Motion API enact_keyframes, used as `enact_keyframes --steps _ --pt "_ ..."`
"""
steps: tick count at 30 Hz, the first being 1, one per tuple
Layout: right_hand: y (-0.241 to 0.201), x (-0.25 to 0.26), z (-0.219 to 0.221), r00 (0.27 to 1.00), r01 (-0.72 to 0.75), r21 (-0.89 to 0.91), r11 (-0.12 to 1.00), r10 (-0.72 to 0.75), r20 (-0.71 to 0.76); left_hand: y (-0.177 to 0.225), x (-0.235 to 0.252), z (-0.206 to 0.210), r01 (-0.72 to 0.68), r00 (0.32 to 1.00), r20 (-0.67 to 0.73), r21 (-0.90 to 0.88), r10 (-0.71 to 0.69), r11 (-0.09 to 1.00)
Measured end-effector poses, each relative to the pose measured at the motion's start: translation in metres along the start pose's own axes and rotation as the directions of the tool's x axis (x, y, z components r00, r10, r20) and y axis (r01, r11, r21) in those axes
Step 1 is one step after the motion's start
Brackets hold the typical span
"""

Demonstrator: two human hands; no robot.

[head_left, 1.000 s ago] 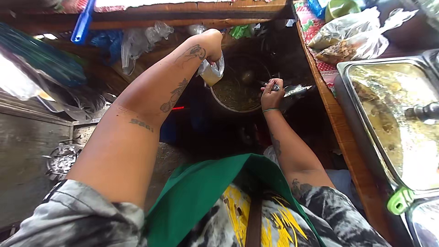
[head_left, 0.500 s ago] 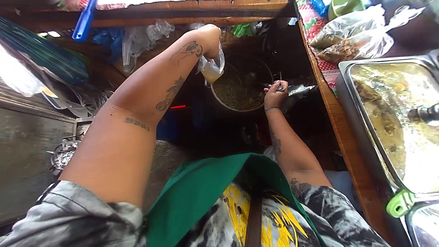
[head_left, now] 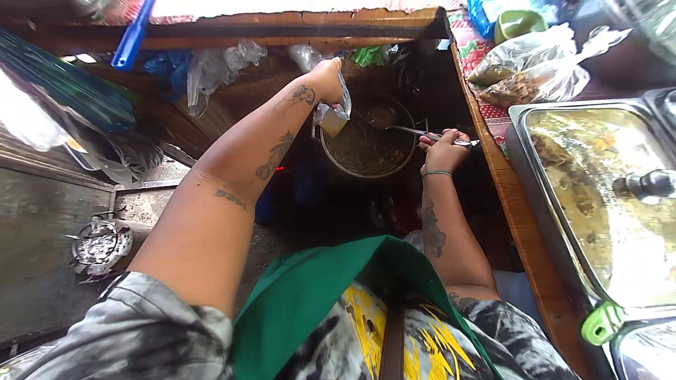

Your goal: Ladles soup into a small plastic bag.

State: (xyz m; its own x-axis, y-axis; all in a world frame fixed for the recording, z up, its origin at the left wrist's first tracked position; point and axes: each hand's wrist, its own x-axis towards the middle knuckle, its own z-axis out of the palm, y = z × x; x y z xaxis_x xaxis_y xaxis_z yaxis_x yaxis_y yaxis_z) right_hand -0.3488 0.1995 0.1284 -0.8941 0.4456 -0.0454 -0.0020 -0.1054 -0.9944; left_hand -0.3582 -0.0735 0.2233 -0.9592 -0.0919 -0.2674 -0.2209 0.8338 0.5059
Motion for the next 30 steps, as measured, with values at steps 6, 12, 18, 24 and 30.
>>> enact_keyframes --steps 6,12,18,24,30 --pt "-0.054 -0.031 -0.006 0.984 0.087 0.060 0.994 -0.095 0.152 0.009 0.013 0.017 0.058 0.998 0.007 -0.044 -0.058 0.997" --pt "-0.064 -0.059 -0.004 0.769 0.555 0.017 0.831 -0.522 0.369 0.021 0.017 0.023 0.042 0.999 -0.019 -0.238 -0.048 0.970" --pt "-0.026 -0.071 -0.042 0.061 0.962 0.176 0.210 -0.789 0.611 0.015 0.009 0.015 -0.035 0.994 -0.112 -0.435 -0.016 0.900" --pt "0.010 -0.070 -0.078 0.194 0.954 0.043 0.297 -0.719 0.668 -0.007 -0.005 0.003 -0.122 0.988 -0.142 -0.497 0.058 0.859" --pt "0.029 -0.090 -0.077 0.271 0.944 -0.129 0.303 -0.492 0.827 -0.041 -0.020 -0.024 -0.196 0.980 -0.116 -0.523 0.158 0.829"
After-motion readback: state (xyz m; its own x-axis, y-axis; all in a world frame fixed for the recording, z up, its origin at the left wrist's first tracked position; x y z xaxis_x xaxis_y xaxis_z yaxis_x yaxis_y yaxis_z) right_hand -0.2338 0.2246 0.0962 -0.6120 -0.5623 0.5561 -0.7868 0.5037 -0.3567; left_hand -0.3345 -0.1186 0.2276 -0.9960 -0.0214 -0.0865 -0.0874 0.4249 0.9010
